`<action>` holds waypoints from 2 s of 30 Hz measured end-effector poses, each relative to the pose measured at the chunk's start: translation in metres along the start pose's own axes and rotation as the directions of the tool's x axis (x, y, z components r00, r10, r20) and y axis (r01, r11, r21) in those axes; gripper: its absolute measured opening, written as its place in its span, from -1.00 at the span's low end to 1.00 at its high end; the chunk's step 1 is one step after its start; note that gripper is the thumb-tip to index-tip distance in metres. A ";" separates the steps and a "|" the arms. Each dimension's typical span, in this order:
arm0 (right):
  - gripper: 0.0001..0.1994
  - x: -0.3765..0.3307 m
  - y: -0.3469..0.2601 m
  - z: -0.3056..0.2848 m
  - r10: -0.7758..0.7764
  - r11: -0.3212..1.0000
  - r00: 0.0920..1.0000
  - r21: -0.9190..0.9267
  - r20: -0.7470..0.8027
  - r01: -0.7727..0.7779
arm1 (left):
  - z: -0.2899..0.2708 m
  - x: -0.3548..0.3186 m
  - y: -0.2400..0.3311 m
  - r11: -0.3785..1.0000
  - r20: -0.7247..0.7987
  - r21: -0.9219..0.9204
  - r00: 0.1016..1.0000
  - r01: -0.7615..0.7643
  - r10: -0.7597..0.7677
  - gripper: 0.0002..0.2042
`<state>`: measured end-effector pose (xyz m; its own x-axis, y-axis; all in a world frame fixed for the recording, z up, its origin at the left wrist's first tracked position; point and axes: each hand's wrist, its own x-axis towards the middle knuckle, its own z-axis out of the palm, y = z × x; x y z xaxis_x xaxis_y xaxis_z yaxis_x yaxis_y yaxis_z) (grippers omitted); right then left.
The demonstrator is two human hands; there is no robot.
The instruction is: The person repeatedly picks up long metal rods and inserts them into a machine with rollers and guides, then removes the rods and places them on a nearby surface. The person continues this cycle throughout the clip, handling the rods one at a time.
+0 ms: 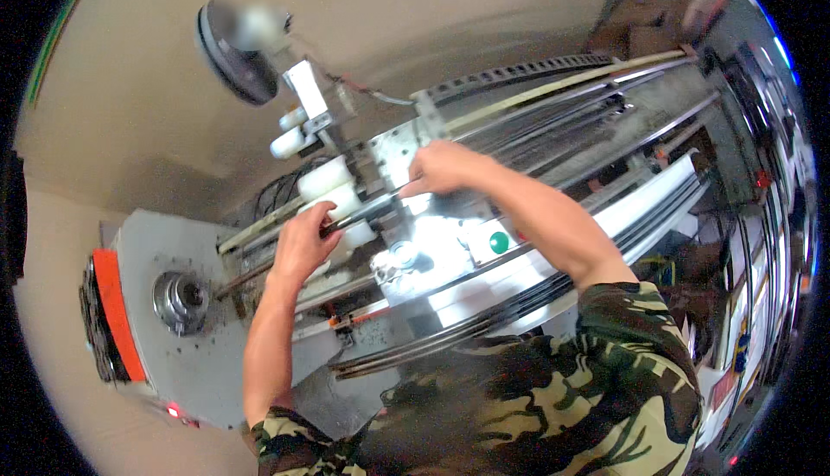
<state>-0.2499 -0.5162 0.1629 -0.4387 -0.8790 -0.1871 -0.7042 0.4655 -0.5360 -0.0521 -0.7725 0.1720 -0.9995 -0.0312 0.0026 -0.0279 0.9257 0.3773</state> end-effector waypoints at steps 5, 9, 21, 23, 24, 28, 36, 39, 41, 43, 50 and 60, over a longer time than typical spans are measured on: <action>-0.49 0.014 0.005 0.013 -0.087 0.995 0.996 -0.052 -0.025 0.086 | 0.004 0.012 -0.009 0.910 0.195 0.377 0.975 -0.172 0.103 -0.88; -0.54 -0.003 -0.005 -0.002 0.032 0.999 0.995 -0.001 -0.097 -0.032 | -0.002 0.030 -0.004 0.881 0.245 0.431 0.965 -0.193 0.092 -0.91; -0.55 -0.009 0.010 0.074 -0.186 0.972 0.737 -0.233 -0.650 0.040 | 0.018 0.028 -0.058 0.792 0.359 -0.508 0.919 0.339 -0.163 -0.86; -0.49 -0.013 0.003 0.060 -0.129 0.948 0.798 -0.310 -0.589 -0.076 | 0.005 0.036 -0.040 0.895 0.303 -0.410 0.952 0.175 -0.047 -0.80; -0.47 -0.010 -0.003 0.052 -0.130 0.934 0.811 -0.346 -0.571 -0.094 | -0.005 0.033 -0.022 0.945 0.281 -0.273 0.954 0.180 -0.101 -0.80; -0.47 0.009 -0.030 0.012 0.127 0.992 0.980 -0.006 0.151 -0.128 | 0.007 0.015 0.001 0.993 0.039 -0.017 0.992 0.117 -0.117 -0.61; -0.66 0.020 -0.023 0.005 0.043 0.999 0.994 -0.032 0.098 -0.040 | 0.028 0.017 -0.008 0.927 -0.139 -0.333 0.963 0.174 -0.230 -0.54; -0.67 0.019 -0.021 0.012 0.044 0.997 0.998 -0.066 0.037 -0.042 | 0.046 0.015 -0.020 0.924 -0.194 -0.371 0.965 0.095 -0.177 -0.54; -0.66 0.018 -0.022 0.016 0.064 0.986 0.998 -0.154 0.001 -0.064 | 0.052 0.011 -0.021 0.939 -0.240 -0.343 0.964 0.028 -0.117 -0.51; -0.66 0.018 -0.021 0.021 0.087 0.973 0.996 -0.211 -0.029 -0.091 | 0.057 0.004 -0.018 0.964 -0.297 -0.262 0.954 -0.050 -0.032 -0.44; -0.66 0.018 -0.004 0.045 -0.085 0.924 0.967 -0.383 -0.241 -0.014 | 0.067 -0.023 0.019 0.987 -0.364 0.161 0.928 -0.021 0.079 -0.04; -0.63 -0.022 -0.064 0.100 -0.609 0.776 0.711 -0.081 -0.353 0.625 | 0.107 -0.020 -0.010 0.909 -0.533 0.405 0.833 0.095 0.150 -0.56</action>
<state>-0.1395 -0.5372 0.1195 -0.0800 -0.8715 0.4838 -0.8659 -0.1797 -0.4668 -0.0336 -0.7403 0.0692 -0.8292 -0.0877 0.5520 -0.1261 0.9915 -0.0318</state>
